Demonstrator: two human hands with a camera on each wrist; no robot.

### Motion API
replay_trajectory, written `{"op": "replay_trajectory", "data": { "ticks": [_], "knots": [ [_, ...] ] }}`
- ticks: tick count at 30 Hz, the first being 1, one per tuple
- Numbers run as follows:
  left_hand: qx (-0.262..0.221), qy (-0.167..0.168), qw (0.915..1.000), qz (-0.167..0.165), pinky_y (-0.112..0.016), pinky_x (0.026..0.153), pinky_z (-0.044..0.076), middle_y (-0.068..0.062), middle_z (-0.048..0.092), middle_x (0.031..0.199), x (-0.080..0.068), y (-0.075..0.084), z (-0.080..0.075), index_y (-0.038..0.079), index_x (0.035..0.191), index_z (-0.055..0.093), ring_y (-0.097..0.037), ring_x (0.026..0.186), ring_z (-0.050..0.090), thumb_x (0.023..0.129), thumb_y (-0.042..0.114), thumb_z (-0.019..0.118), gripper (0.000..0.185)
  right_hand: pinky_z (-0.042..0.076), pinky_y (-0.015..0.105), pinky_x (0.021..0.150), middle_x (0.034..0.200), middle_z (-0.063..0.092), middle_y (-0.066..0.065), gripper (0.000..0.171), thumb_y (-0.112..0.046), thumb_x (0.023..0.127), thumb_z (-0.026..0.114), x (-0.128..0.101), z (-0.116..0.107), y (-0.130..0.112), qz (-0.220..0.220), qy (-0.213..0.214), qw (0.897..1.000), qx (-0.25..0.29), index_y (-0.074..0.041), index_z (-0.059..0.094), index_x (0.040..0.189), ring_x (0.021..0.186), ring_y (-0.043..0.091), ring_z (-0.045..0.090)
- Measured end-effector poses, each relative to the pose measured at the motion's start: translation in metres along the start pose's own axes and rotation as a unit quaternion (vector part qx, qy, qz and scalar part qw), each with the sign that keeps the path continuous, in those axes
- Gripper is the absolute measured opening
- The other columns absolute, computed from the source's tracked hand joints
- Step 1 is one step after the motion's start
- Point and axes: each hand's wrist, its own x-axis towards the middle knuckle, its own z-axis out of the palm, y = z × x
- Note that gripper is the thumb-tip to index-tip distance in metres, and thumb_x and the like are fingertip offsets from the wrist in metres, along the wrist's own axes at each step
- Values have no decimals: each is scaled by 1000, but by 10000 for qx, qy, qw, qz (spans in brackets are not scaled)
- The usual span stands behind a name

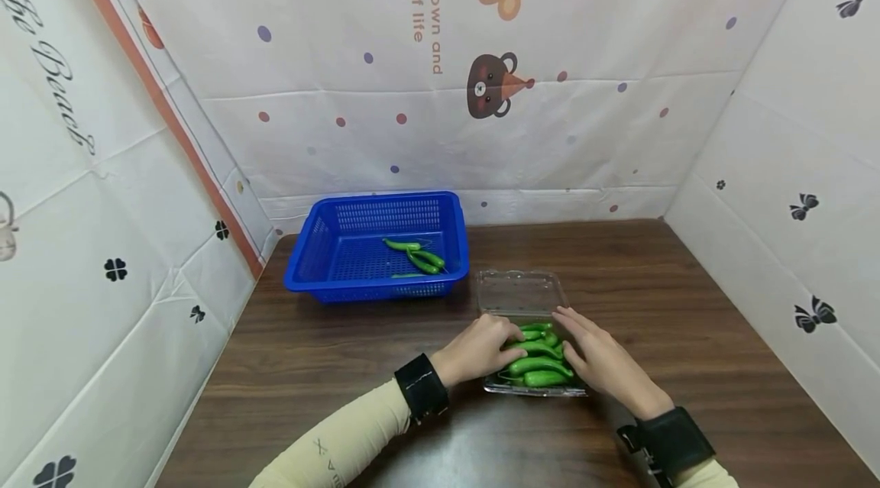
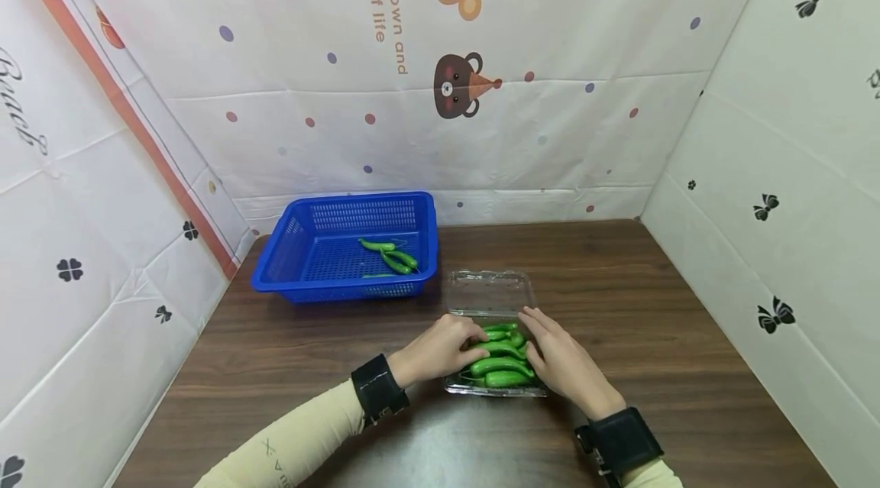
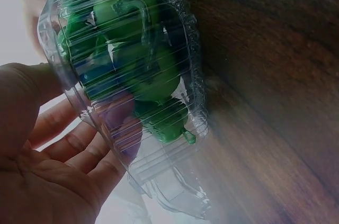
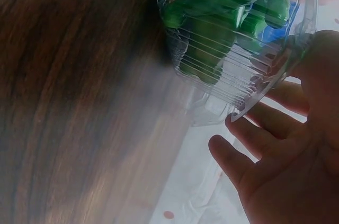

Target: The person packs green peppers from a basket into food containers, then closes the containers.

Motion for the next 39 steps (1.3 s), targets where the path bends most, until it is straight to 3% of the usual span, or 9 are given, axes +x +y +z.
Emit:
{"op": "replay_trajectory", "data": {
  "ticks": [7, 16, 22, 27, 39],
  "knots": [
    [49, 3, 10000, -4, -9, 69, 45, 2, 74, 94, -1, -1, 1, 8, 111, 78, 0, 76, 61, 97, 26, 74, 23, 54, 55, 91, 151, 48, 26, 50, -3, 97, 66, 0, 1, 0, -50, 44, 10000, -28, 5, 53, 145, 137, 43, 48],
    [17, 202, 9998, 57, -11, 79, 50, -1, 74, 104, -3, 0, -6, 8, 111, 78, -5, 91, 68, 97, 25, 74, 22, 55, 53, 90, 151, 48, 27, 51, -5, 97, 67, 1, -1, 2, -100, 32, 9999, -9, 5, 52, 145, 137, 43, 49],
    [35, 637, 9978, 159, -11, 81, 50, -2, 72, 105, -5, -2, -28, 6, 109, 77, -10, 92, 69, 96, 20, 76, 20, 54, 54, 92, 150, 48, 28, 52, -4, 97, 68, 2, -4, 3, -163, 127, 9998, 19, 5, 52, 145, 133, 44, 52],
    [277, 1165, 9926, 207, -18, 85, 53, -4, 72, 106, -7, -13, -50, 5, 109, 76, -13, 95, 68, 95, 17, 77, 18, 53, 57, 93, 149, 50, 27, 53, -4, 96, 69, 4, -6, 3, -241, 314, 9992, -18, 4, 52, 145, 132, 43, 54],
    [810, 1645, 9823, -374, -36, 98, 54, -9, 65, 123, -23, -48, -87, 5, 118, 73, -23, 116, 63, 95, 18, 77, 27, 47, 59, 103, 152, 49, 21, 55, -10, 98, 70, 13, -11, -12, -484, 497, 9975, 125, -2, 52, 149, 138, 40, 48]
  ]
}}
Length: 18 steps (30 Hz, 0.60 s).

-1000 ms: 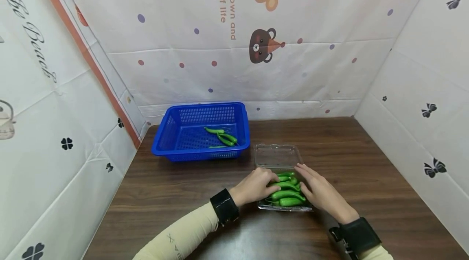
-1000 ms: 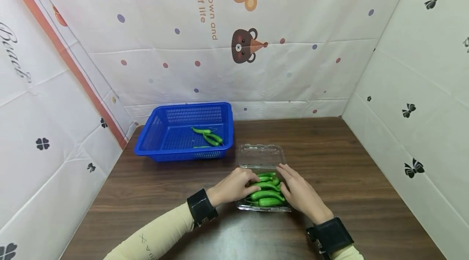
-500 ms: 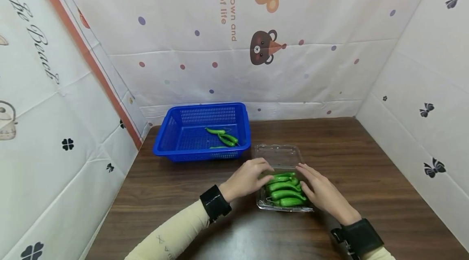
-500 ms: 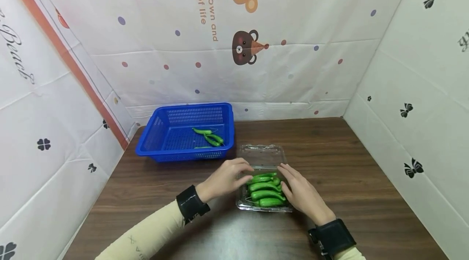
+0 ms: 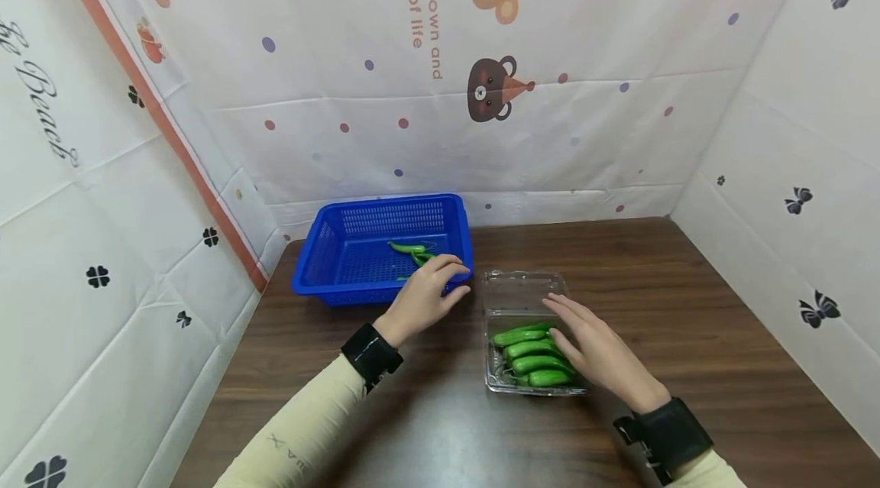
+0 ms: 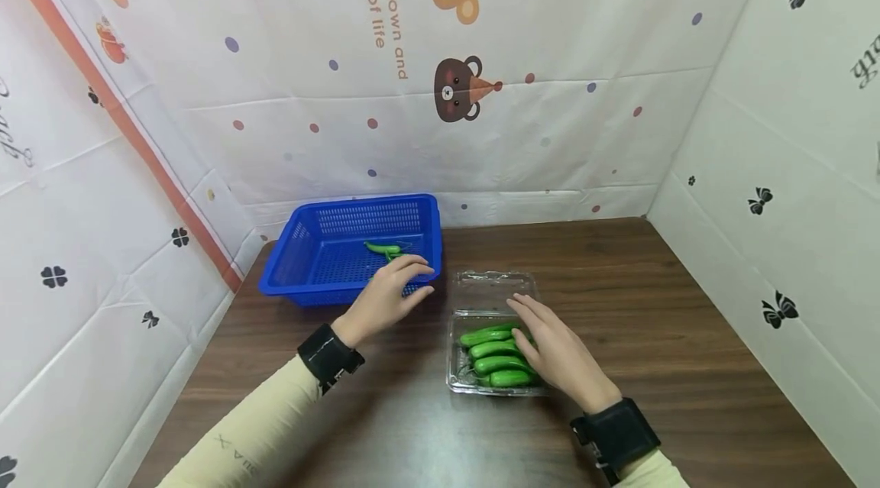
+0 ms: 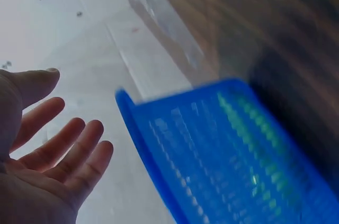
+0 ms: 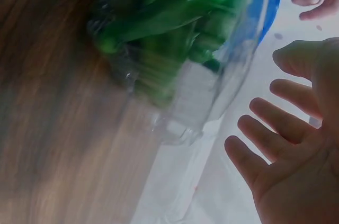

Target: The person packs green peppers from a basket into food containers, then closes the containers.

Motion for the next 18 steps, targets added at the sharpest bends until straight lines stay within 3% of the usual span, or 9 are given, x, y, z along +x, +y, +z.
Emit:
{"op": "replay_trajectory", "data": {
  "ticks": [8, 18],
  "knots": [
    [604, 1, 9972, -431, -44, 99, 54, -16, 63, 133, 1, -33, -20, 6, 122, 71, -31, 122, 62, 95, 21, 76, 32, 48, 58, 101, 151, 50, 22, 55, -9, 97, 71, 2, -1, -10, -42, 47, 10000, 4, -1, 52, 148, 137, 40, 49],
    [1003, -449, 9893, -958, -46, 94, 54, -17, 67, 124, 7, -71, -36, 4, 125, 69, -34, 115, 64, 97, 19, 74, 32, 49, 58, 101, 151, 50, 20, 55, -11, 98, 71, -7, 0, -20, 58, 19, 9999, 99, -3, 52, 148, 137, 39, 50]
  ]
}}
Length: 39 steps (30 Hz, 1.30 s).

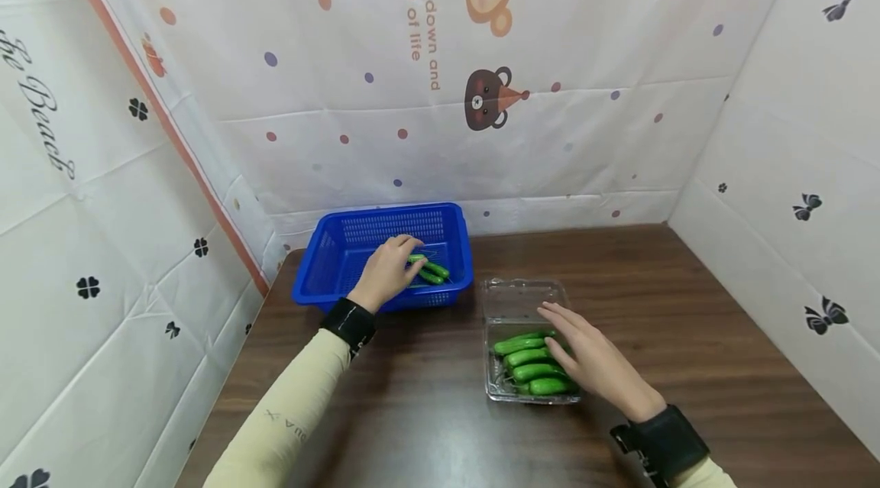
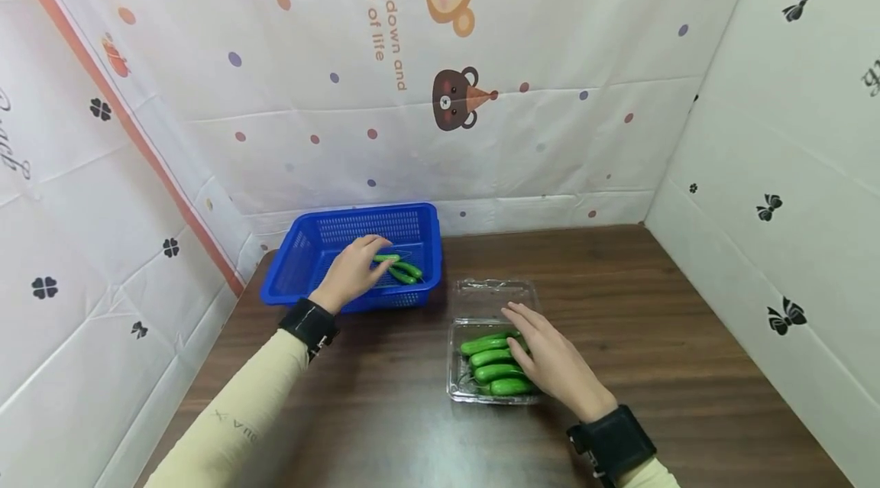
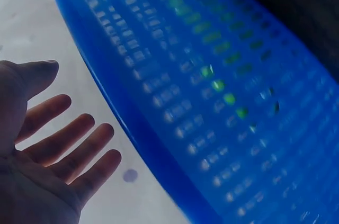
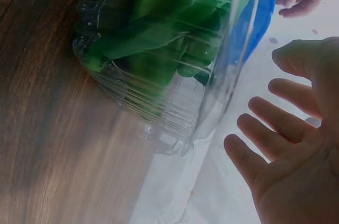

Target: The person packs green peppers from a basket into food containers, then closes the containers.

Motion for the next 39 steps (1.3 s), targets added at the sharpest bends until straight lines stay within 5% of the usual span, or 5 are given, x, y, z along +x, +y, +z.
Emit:
{"op": "replay_trajectory", "data": {
  "ticks": [9, 24, 32, 39],
  "knots": [
    [267, -434, 9984, -259, -46, 87, 56, -19, 71, 117, 26, -23, 5, 2, 126, 68, -34, 106, 68, 99, 21, 71, 33, 49, 57, 101, 152, 50, 20, 55, -12, 98, 71, 1, 2, 1, 50, -4, 10000, -50, -4, 52, 149, 137, 39, 50],
    [533, -1270, 9886, -608, -43, 83, 59, -18, 73, 115, 49, -37, 26, 1, 128, 68, -30, 97, 71, 100, 17, 70, 33, 49, 57, 100, 150, 51, 21, 55, -11, 96, 73, 3, -1, 19, -11, 101, 9999, -75, -2, 53, 147, 136, 40, 50],
    [593, -1523, 9843, -672, -42, 80, 59, -16, 73, 110, 60, -27, 17, 2, 124, 69, -28, 94, 72, 100, 21, 69, 30, 50, 57, 99, 149, 52, 23, 55, -10, 96, 73, -3, -3, 18, -7, 157, 9998, -94, -1, 54, 146, 136, 40, 51],
    [640, -1963, 9731, -1018, -45, 88, 58, -16, 71, 123, 66, -22, 1, 3, 129, 69, -31, 106, 70, 102, 21, 68, 32, 49, 57, 101, 149, 52, 21, 54, -9, 95, 73, -11, -2, 16, 9, 195, 9998, -89, 1, 54, 145, 137, 40, 49]
  ]
}}
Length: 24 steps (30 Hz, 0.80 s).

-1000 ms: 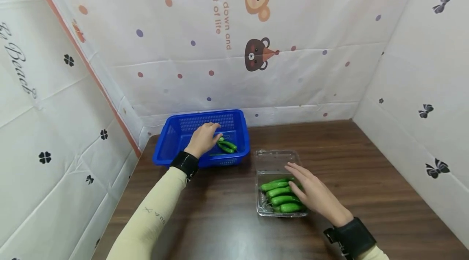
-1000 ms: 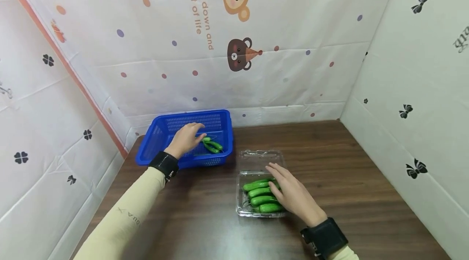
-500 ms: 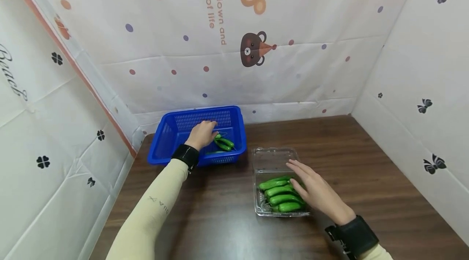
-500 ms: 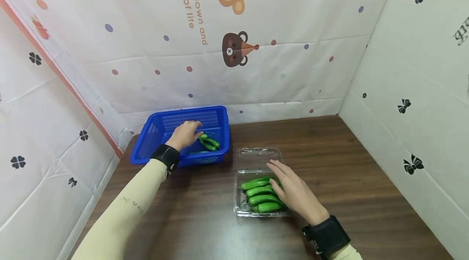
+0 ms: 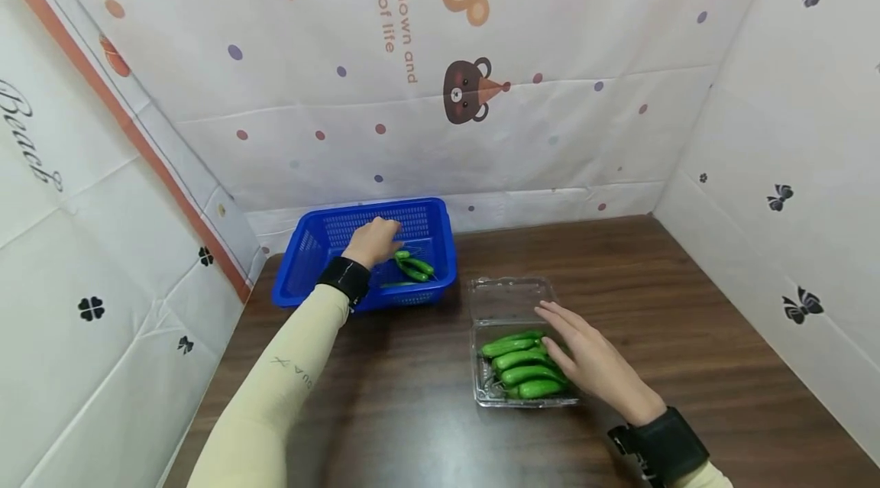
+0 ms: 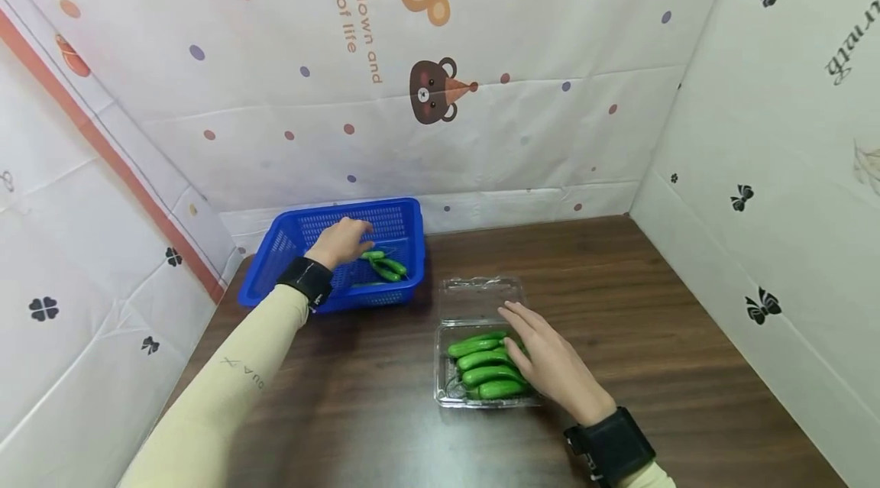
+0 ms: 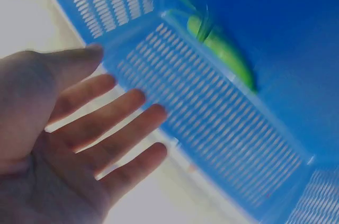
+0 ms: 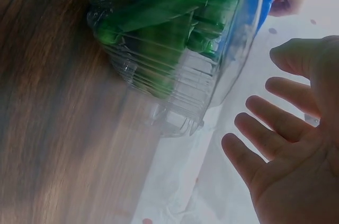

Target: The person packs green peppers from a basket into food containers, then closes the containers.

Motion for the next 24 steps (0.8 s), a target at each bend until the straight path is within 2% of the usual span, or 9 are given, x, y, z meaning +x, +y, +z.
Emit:
{"op": "replay_trajectory", "data": {
  "ticks": [8, 16, 24],
  "knots": [
    [101, -34, 9999, 63, -46, 87, 57, -19, 69, 124, 13, -11, -3, 2, 131, 67, -32, 106, 69, 102, 19, 67, 34, 51, 56, 99, 148, 53, 21, 55, -9, 94, 74, -1, -1, -1, 9, 29, 9999, -99, 0, 55, 145, 136, 40, 51],
    [171, -556, 9983, -2, -48, 94, 55, -18, 67, 130, 30, -21, 8, 2, 133, 67, -34, 117, 65, 100, 18, 70, 37, 51, 56, 97, 148, 53, 22, 55, -8, 94, 75, -3, -2, 1, 28, 75, 9999, -89, 0, 55, 145, 135, 40, 51],
    [564, -618, 9965, 50, -47, 91, 57, -16, 70, 124, 41, -28, 13, 4, 128, 71, -32, 111, 68, 95, 16, 75, 35, 52, 56, 96, 147, 54, 22, 55, -7, 93, 75, -5, -4, 3, 38, 130, 9999, -93, 0, 56, 144, 134, 40, 52]
  ]
}}
